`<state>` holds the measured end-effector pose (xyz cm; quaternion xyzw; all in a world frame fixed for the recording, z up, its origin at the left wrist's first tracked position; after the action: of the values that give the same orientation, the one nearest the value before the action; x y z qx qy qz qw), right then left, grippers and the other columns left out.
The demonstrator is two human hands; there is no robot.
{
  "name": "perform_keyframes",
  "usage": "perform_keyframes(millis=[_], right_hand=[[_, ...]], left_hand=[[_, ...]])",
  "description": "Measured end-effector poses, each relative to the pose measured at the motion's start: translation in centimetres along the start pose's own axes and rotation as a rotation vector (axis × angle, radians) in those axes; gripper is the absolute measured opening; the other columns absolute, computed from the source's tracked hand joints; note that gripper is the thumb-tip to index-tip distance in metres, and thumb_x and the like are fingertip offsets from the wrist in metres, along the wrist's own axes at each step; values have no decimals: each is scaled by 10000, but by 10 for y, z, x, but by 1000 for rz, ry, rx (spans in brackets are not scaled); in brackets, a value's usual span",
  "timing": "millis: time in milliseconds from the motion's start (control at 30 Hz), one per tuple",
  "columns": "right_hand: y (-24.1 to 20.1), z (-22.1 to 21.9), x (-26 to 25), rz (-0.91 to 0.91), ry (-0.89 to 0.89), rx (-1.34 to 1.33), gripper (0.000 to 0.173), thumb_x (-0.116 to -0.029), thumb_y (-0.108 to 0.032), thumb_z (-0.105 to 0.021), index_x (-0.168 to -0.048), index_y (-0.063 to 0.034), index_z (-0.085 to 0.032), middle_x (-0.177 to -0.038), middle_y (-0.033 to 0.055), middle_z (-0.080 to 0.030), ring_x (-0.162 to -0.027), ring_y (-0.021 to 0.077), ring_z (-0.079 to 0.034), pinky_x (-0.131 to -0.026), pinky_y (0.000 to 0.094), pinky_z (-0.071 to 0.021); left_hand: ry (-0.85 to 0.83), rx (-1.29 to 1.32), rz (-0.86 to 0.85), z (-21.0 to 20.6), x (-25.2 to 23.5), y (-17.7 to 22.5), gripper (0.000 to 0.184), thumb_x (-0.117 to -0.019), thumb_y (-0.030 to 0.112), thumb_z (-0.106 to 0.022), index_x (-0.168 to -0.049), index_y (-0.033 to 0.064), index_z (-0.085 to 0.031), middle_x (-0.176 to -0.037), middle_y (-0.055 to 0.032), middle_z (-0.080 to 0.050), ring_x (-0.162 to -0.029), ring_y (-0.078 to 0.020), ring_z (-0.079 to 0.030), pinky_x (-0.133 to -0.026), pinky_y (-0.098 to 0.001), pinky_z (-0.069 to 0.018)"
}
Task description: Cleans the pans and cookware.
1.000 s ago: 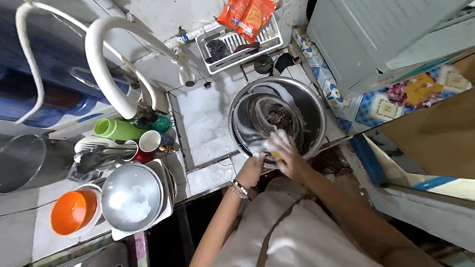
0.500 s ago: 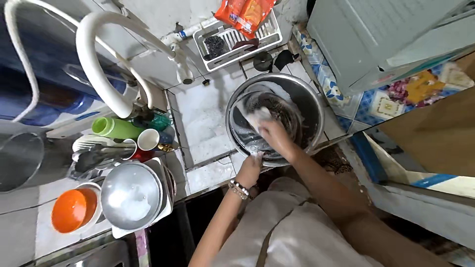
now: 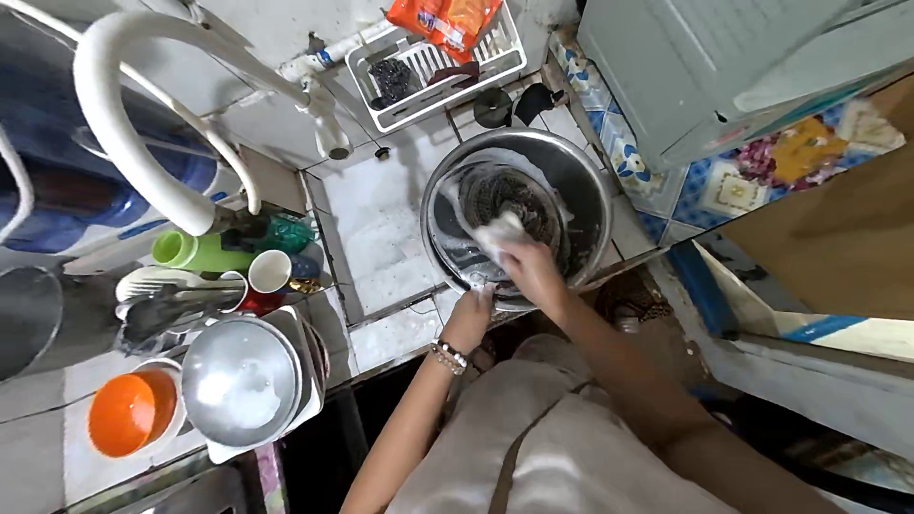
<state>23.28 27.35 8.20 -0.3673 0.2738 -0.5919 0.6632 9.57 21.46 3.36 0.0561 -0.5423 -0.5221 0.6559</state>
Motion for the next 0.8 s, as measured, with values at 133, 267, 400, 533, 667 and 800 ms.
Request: perform_keyframes(millis=[133, 267, 400, 533, 667, 800], right_hand=[[70, 37, -20, -268, 16, 83, 307, -1046, -64, -507, -1267, 79, -665, -1219, 318, -673, -1190, 463, -639, -1050, 603, -470], [8, 15, -26, -82, 19, 47, 258, -1002, -8, -570, -1216, 48, -701, -1129, 282, -705, -1075, 436, -686, -972, 583, -532], [50, 29, -18, -174, 29, 39, 256, -1028, -51, -570, -1232, 43, -691, -1150, 296, -698, -1067, 459, -685, -956, 615, -525], [29, 26, -30, -95, 84, 101, 231, -1016, -47, -587, -1207, 27, -694, -1126, 303, -685, -1016, 483, -680, -900, 641, -543], [26, 23, -24, -153, -89, 92, 264, -1017, -29, -575, -1241, 15, -706, -1144, 280, -709, -1081, 451, -685, -972, 606, -519], [42, 37, -51, -158, -71, 142, 279, -1024, -28, -545, -1251, 53, -686, -1285, 297, -650, -1227, 461, -615, -1071, 601, -458]], left_hand=[[-33, -25, 36, -1, 0, -2, 490, -1134, 372, -289, -993, -5, -568, -730, -39, -457, -588, -155, -467, -608, -341, -457], [3, -26, 13, 3, -1, -1, 487, -1133, 361, -297, -977, -1, -582, -721, -30, -462, -597, -147, -467, -614, -342, -453], [-3, -35, 29, 5, 1, 2, 481, -1133, 356, -303, -990, -8, -583, -728, -32, -463, -599, -146, -469, -614, -339, -458], [-13, -38, 43, 3, 1, -2, 488, -1132, 368, -300, -948, 9, -575, -706, -22, -457, -580, -135, -469, -591, -329, -455], [-5, -17, 35, 4, 0, -2, 480, -1131, 365, -305, -940, 14, -570, -700, -16, -450, -573, -135, -462, -591, -333, -451], [-26, -31, 51, 3, 1, -3, 489, -1134, 366, -294, -955, 7, -574, -711, -24, -454, -581, -142, -464, -599, -334, -451]])
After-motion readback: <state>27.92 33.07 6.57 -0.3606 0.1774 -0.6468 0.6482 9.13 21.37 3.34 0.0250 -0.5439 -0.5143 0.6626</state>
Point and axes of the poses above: each hand's wrist, its own x-axis away from the middle knuckle, its own z-axis out of the back of the hand, y = z × x, the point moved 7 cm from there along -x, towards the middle knuckle
